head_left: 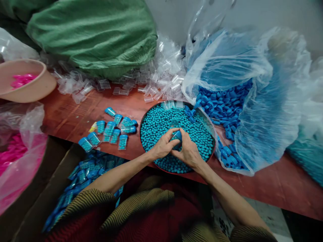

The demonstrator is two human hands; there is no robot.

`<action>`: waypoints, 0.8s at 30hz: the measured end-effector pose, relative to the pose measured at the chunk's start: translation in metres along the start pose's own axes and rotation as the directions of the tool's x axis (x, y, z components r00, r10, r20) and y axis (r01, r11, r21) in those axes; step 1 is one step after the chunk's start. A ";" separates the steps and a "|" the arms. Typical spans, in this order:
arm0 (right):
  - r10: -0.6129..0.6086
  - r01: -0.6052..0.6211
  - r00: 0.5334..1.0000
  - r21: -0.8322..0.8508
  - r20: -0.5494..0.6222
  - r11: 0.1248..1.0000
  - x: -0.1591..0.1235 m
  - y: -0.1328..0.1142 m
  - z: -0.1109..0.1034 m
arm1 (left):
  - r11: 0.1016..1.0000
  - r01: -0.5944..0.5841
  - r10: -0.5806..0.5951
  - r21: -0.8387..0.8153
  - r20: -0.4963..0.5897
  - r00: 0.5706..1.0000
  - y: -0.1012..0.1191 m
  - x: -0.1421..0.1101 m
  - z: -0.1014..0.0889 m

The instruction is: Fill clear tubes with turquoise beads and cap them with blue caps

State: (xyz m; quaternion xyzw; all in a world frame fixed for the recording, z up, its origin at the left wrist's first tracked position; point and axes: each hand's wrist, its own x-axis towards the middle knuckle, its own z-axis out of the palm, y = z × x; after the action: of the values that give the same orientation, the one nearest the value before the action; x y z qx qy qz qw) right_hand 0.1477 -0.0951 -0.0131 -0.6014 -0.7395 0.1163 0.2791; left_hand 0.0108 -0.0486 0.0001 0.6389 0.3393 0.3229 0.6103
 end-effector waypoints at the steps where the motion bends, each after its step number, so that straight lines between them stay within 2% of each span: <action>1: -0.003 0.003 1.000 -0.012 -0.030 1.000 0.000 0.000 0.002 | 1.000 0.017 -0.017 -0.016 -0.008 1.000 0.001 0.000 0.001; 4: -0.038 0.035 0.995 -0.033 -0.095 0.999 -0.001 0.000 0.008 | 0.993 0.087 -0.092 -0.085 -0.064 0.994 0.003 -0.002 0.006; 8: -0.057 0.055 0.995 -0.028 -0.077 0.998 -0.005 0.001 0.015 | 0.972 0.170 -0.191 -0.160 -0.124 0.974 -0.002 -0.006 0.014; 12: -0.002 0.002 1.000 -0.032 -0.012 0.999 -0.008 -0.001 0.020 | 0.985 0.172 -0.175 -0.031 -0.169 0.970 -0.008 -0.008 0.017; 15: 0.037 -0.028 0.990 -0.064 0.140 0.998 -0.002 -0.006 0.014 | 0.983 0.139 -0.113 0.117 -0.202 0.973 -0.009 -0.007 0.010; 18: -0.033 0.048 0.968 -0.057 0.250 0.997 0.018 -0.005 -0.001 | 0.974 0.119 -0.075 0.194 -0.222 0.972 -0.004 -0.009 -0.016; 20: -0.051 0.065 0.976 -0.060 0.214 0.996 0.038 0.003 -0.011 | 0.951 0.123 -0.037 0.284 -0.291 0.956 0.002 -0.012 -0.047; 22: 0.006 0.011 0.990 -0.119 0.140 0.993 0.060 0.016 -0.014 | 0.894 0.157 0.032 0.420 -0.408 0.913 0.006 -0.015 -0.084; 24: 0.028 -0.004 0.991 -0.175 0.135 0.985 0.081 0.031 -0.009 | 0.799 0.233 0.097 0.554 -0.501 0.860 0.007 -0.019 -0.119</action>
State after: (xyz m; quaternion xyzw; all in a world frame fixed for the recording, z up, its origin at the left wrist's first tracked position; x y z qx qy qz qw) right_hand 0.1679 -0.0112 0.0006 -0.6202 -0.7592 0.0944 0.1733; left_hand -0.0977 0.0025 0.0123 0.6771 0.5946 0.3325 0.2783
